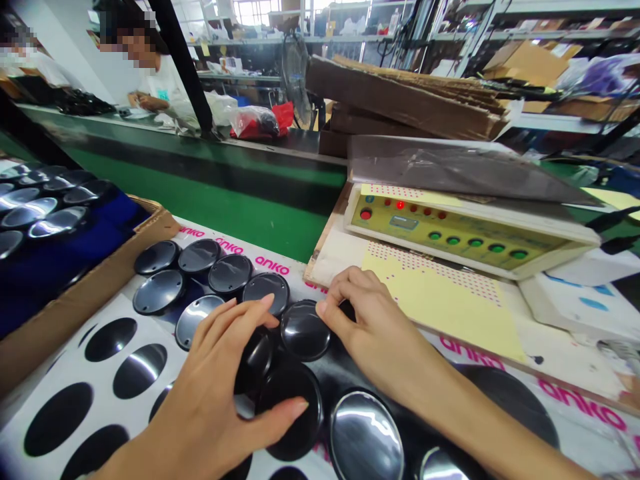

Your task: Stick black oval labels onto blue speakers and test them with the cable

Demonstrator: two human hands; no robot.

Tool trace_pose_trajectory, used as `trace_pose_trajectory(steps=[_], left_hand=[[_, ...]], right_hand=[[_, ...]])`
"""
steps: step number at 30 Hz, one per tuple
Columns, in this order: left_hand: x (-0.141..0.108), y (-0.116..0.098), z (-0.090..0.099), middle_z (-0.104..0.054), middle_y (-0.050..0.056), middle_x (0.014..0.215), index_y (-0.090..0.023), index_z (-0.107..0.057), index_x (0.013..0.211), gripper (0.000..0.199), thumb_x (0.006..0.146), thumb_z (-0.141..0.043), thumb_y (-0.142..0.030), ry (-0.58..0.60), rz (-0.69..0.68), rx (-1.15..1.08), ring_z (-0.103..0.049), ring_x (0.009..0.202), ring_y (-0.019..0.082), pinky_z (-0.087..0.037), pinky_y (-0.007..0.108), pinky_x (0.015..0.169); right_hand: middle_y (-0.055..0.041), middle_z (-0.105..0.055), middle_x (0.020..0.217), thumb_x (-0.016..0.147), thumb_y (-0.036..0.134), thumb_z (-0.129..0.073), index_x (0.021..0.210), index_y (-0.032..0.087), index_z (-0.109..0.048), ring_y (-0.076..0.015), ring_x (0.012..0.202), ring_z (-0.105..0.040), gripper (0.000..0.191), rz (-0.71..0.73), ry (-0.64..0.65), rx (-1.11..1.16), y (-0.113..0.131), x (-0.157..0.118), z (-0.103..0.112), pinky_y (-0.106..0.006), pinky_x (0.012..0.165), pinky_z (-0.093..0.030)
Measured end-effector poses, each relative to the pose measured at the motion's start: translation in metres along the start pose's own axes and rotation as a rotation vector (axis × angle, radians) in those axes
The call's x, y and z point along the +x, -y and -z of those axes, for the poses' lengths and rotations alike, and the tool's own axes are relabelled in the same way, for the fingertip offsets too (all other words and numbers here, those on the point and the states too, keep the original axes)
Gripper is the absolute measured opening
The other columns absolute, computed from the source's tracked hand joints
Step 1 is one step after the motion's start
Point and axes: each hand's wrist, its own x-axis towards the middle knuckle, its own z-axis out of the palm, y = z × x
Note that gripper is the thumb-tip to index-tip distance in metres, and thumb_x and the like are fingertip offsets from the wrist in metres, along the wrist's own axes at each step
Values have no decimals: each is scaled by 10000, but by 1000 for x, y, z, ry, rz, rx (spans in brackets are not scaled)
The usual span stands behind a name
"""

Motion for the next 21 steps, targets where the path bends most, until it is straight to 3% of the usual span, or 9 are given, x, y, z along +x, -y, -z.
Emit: trace_pose_trajectory(steps=[6, 9, 12, 16, 21], left_hand=[[1, 0, 0, -611, 93, 1099, -100, -460, 1246, 543, 798, -615, -365, -17, -38, -1, -465, 1125, 243, -276, 387, 1042], [1, 1, 0, -605, 112, 1184, -106, -539, 1187, 422, 853, -573, -361, -19, -111, 2, -469, 1159, 246, -265, 399, 1049], [1, 3, 2, -539, 95, 1331, -125, -539, 1235, 470, 883, -525, -437, 56, -191, 59, -422, 1251, 267, -207, 414, 1072], [1, 4, 4, -455, 75, 1410, -149, -502, 1301, 545, 891, -479, -508, 163, -234, 151, -382, 1299, 292, -139, 445, 1092], [4, -1, 6, -449, 81, 1416, -214, -463, 1337, 529, 927, -381, -538, 252, -199, 202, -362, 1310, 330, -197, 539, 1072]], right_hand=[[-46, -530, 866, 893, 330, -443, 719, 217, -497, -220, 880, -485, 214, 21, -34, -4, 0, -1, -3, -413, 802, -397], [-48, -523, 873, 902, 320, -433, 729, 217, -488, -216, 876, -481, 208, 37, -44, -13, 0, -1, -4, -406, 798, -398], [-50, -522, 870, 916, 299, -419, 737, 218, -471, -209, 862, -480, 203, 74, -58, -55, 0, -2, -4, -389, 782, -402], [-43, -512, 831, 933, 238, -391, 762, 212, -423, -199, 806, -460, 176, 222, -76, -190, 0, -5, -8, -368, 732, -386], [-76, -549, 840, 916, 189, -384, 784, 201, -475, -239, 817, -465, 161, 429, -89, -495, 2, 0, 0, -383, 706, -365]])
